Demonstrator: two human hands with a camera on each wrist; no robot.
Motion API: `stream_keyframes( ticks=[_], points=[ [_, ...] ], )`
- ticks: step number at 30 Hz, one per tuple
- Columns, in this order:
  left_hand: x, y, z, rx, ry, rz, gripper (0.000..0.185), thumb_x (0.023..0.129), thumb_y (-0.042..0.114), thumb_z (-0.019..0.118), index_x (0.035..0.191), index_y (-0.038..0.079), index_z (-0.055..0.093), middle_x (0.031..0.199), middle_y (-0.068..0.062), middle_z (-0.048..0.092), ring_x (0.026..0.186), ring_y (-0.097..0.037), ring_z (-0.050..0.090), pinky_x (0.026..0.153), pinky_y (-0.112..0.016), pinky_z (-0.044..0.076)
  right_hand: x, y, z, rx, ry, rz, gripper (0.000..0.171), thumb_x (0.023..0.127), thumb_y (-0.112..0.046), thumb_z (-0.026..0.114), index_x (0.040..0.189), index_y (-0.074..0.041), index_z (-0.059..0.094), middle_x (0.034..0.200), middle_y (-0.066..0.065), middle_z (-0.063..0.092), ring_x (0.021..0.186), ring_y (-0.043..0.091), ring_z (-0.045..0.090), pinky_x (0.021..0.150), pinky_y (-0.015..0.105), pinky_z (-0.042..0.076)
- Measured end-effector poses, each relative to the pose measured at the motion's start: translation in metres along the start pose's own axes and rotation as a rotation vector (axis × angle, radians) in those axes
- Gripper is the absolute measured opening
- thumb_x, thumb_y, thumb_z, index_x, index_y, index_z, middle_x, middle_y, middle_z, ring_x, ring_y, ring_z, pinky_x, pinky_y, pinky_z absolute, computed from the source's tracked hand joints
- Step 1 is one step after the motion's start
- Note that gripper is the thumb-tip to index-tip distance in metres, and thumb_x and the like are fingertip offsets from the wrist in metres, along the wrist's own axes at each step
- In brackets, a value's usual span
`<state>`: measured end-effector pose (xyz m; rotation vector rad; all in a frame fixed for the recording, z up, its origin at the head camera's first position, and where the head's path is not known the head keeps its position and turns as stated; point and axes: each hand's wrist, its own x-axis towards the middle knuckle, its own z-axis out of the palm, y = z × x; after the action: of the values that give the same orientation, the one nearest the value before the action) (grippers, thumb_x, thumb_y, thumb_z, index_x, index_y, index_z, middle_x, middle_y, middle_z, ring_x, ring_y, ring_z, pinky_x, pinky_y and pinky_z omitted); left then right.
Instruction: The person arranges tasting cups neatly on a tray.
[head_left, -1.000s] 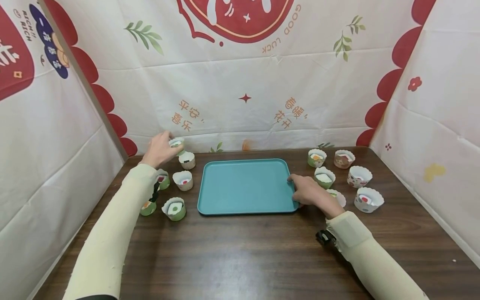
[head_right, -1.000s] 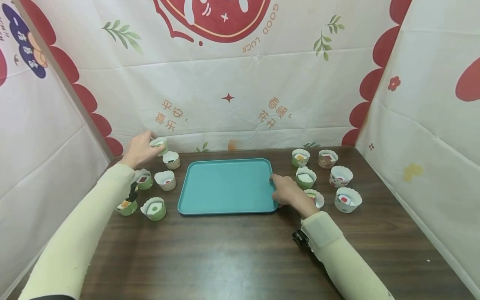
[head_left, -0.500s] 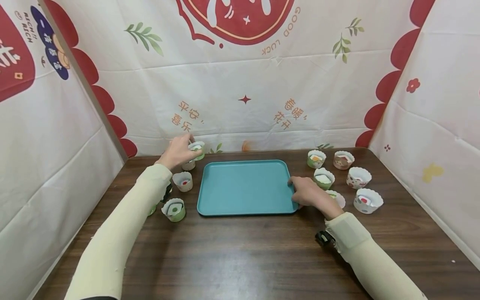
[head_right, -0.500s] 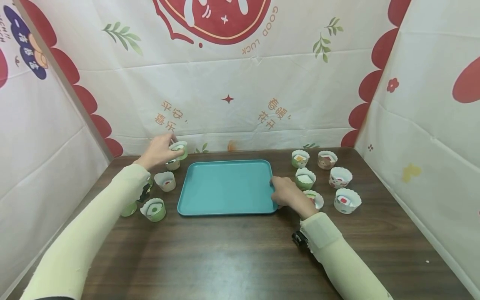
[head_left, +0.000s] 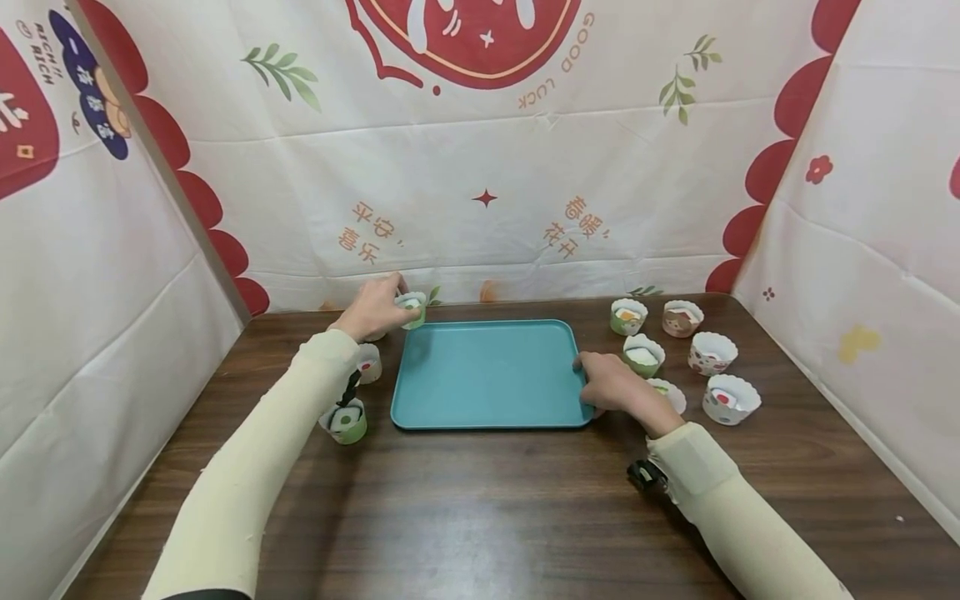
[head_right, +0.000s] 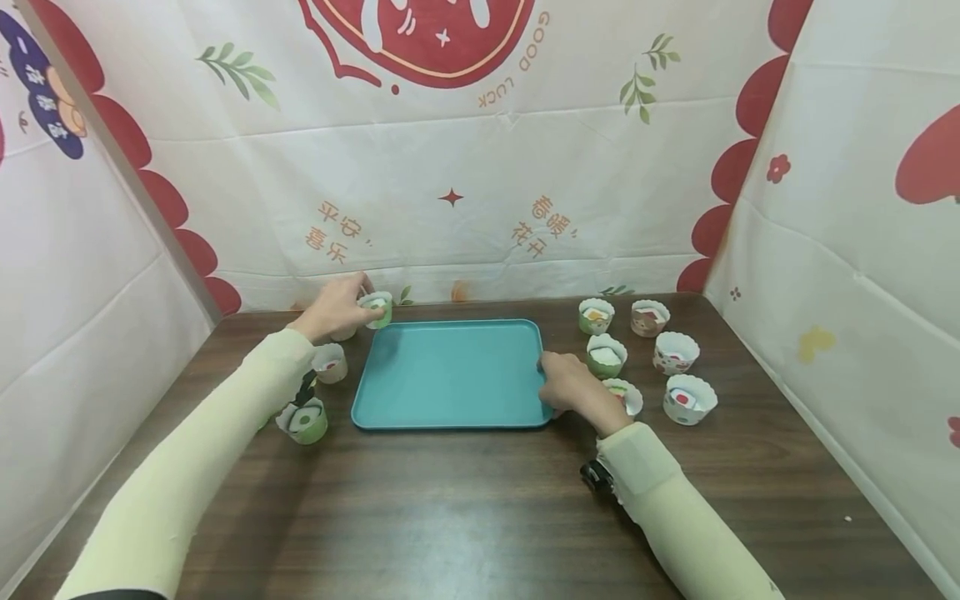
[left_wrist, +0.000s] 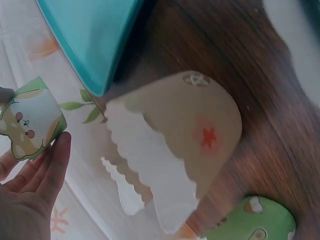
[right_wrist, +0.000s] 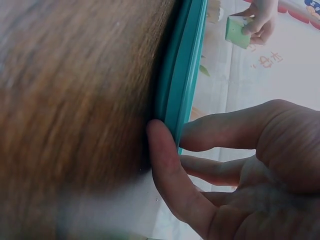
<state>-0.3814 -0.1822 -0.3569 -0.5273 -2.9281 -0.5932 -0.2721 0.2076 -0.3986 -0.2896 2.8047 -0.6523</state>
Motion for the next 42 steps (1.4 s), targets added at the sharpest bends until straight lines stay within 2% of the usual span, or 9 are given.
stream_keyframes(
  ticks=[6,15,23,27,32,42],
  points=[
    [0.002,0.005,0.006,0.012,-0.023,0.01,0.037,0.092,0.036,0.07,0.114,0.008,0.061,0.099,-0.013,0.066,0.08,-0.027,0.057,0.071,-0.038,0.049,0.001,-0.001,0.0,0.006,-0.012,0.002,0.059,0.084,0.005,0.055,0.143,0.013,0.048,0.137,0.035,0.057,0.074,0.02,0.067,0.053,0.028,0.06],
    [0.005,0.012,0.018,0.051,-0.085,0.026,0.038,0.091,0.035,0.072,0.115,0.007,0.061,0.106,-0.013,0.067,0.091,-0.028,0.059,0.081,-0.044,0.053,0.0,0.001,0.0,0.009,-0.022,-0.017,0.058,0.085,0.004,0.057,0.142,0.013,0.049,0.133,0.035,0.058,0.075,0.02,0.067,0.054,0.028,0.061],
    [0.003,0.017,0.023,0.064,-0.15,0.032,0.041,0.092,0.034,0.074,0.119,0.006,0.059,0.105,-0.013,0.066,0.088,-0.028,0.056,0.077,-0.041,0.049,-0.001,0.002,-0.001,0.019,-0.022,-0.023,0.058,0.086,0.003,0.056,0.143,0.013,0.048,0.124,0.032,0.061,0.073,0.019,0.067,0.054,0.028,0.061],
    [0.005,0.018,0.026,0.078,-0.171,0.026,0.042,0.093,0.035,0.074,0.12,0.007,0.058,0.104,-0.012,0.066,0.086,-0.027,0.057,0.076,-0.04,0.049,0.0,0.003,0.0,0.015,-0.022,-0.023,0.059,0.086,0.003,0.057,0.143,0.013,0.048,0.131,0.034,0.059,0.072,0.019,0.067,0.054,0.027,0.06],
    [0.006,0.018,0.029,0.087,-0.193,0.016,0.044,0.093,0.035,0.074,0.124,0.007,0.058,0.113,-0.013,0.068,0.092,-0.028,0.061,0.081,-0.044,0.054,0.001,0.003,0.0,0.012,-0.022,-0.019,0.059,0.086,0.003,0.058,0.143,0.012,0.049,0.133,0.034,0.058,0.074,0.019,0.067,0.054,0.027,0.06],
    [0.006,0.018,0.03,0.103,-0.214,0.007,0.047,0.095,0.034,0.073,0.129,0.007,0.057,0.123,-0.016,0.067,0.1,-0.03,0.062,0.088,-0.047,0.054,0.001,0.003,0.0,0.017,-0.022,-0.014,0.059,0.085,0.003,0.058,0.143,0.012,0.048,0.131,0.034,0.059,0.074,0.02,0.067,0.054,0.028,0.061]
  ],
)
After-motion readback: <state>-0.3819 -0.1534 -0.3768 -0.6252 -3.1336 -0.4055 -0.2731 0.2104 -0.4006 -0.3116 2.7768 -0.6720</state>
